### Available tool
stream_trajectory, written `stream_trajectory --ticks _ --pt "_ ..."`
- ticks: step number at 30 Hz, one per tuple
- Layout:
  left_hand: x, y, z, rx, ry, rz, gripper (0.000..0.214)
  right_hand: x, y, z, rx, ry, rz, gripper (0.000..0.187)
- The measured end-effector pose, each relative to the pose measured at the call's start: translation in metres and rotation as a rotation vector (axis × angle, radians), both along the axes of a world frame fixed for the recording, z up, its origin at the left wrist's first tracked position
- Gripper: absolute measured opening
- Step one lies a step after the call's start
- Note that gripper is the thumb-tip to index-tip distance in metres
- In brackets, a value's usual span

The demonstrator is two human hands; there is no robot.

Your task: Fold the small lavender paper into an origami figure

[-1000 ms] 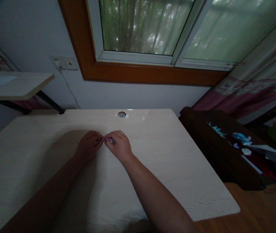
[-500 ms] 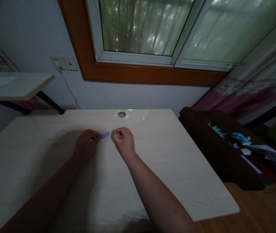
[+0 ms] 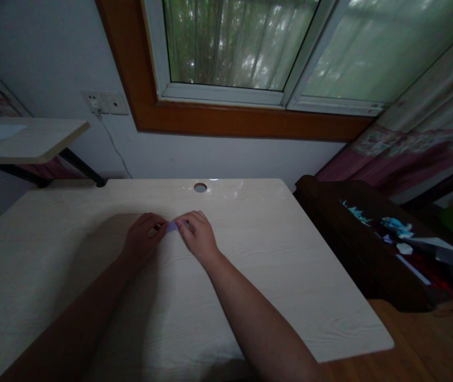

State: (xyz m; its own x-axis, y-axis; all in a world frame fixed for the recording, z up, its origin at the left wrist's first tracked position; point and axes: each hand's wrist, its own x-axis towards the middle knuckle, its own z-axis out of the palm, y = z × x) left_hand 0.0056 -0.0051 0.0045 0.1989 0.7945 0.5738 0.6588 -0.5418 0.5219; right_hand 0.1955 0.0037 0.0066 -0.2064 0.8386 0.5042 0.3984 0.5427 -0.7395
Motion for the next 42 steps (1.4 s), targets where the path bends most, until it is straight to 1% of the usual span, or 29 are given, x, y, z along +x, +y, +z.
stream_trajectory --ticks 4,7,10,13,16,19,22,29,34,38,42 --pt "-0.0030 0.0010 -0.0014 -0.019 -0.046 0.020 0.008 0.0019 0.0017 -0.0022 -0.047 0.101 -0.099 0.017" --pt "-0.0059 0.0020 -0.0015 -0.053 -0.093 0.062 0.008 0.0046 0.0062 -0.0061 -0.102 0.209 -0.192 0.019" --pt "-0.0074 0.0029 -0.0023 -0.074 -0.157 0.118 0.009 0.0061 0.0096 -0.0086 -0.138 0.257 -0.228 0.020" --pt "-0.0061 0.0034 -0.0033 -0.069 -0.201 0.134 0.008 0.0048 0.0089 -0.0082 -0.136 0.229 -0.185 0.020" --pt "-0.0035 0.0036 -0.0039 -0.074 -0.205 0.054 0.010 0.0022 0.0056 -0.0062 -0.100 0.165 -0.105 0.017" --pt "-0.0021 0.0040 -0.0048 -0.070 -0.127 -0.030 0.013 0.0004 0.0033 -0.0051 -0.053 0.128 -0.040 0.013" --pt "-0.0023 0.0044 -0.0061 -0.039 -0.024 -0.055 0.009 -0.0002 0.0032 -0.0054 -0.024 0.100 -0.005 0.012" --pt "-0.0011 0.0033 -0.0036 0.022 0.032 -0.045 0.008 -0.0010 0.0041 -0.0073 0.040 0.015 0.019 0.006" --pt "0.0005 0.0031 -0.0033 0.055 0.092 -0.031 0.009 -0.0024 0.0025 -0.0075 0.090 -0.040 0.026 0.006" --pt "0.0006 0.0029 -0.0049 0.056 0.103 -0.036 0.008 -0.0027 0.0018 -0.0075 0.095 -0.073 0.023 0.007" --pt "0.0011 0.0023 -0.0052 0.092 0.117 -0.037 0.007 -0.0036 0.0014 -0.0078 0.095 -0.114 0.028 0.007"
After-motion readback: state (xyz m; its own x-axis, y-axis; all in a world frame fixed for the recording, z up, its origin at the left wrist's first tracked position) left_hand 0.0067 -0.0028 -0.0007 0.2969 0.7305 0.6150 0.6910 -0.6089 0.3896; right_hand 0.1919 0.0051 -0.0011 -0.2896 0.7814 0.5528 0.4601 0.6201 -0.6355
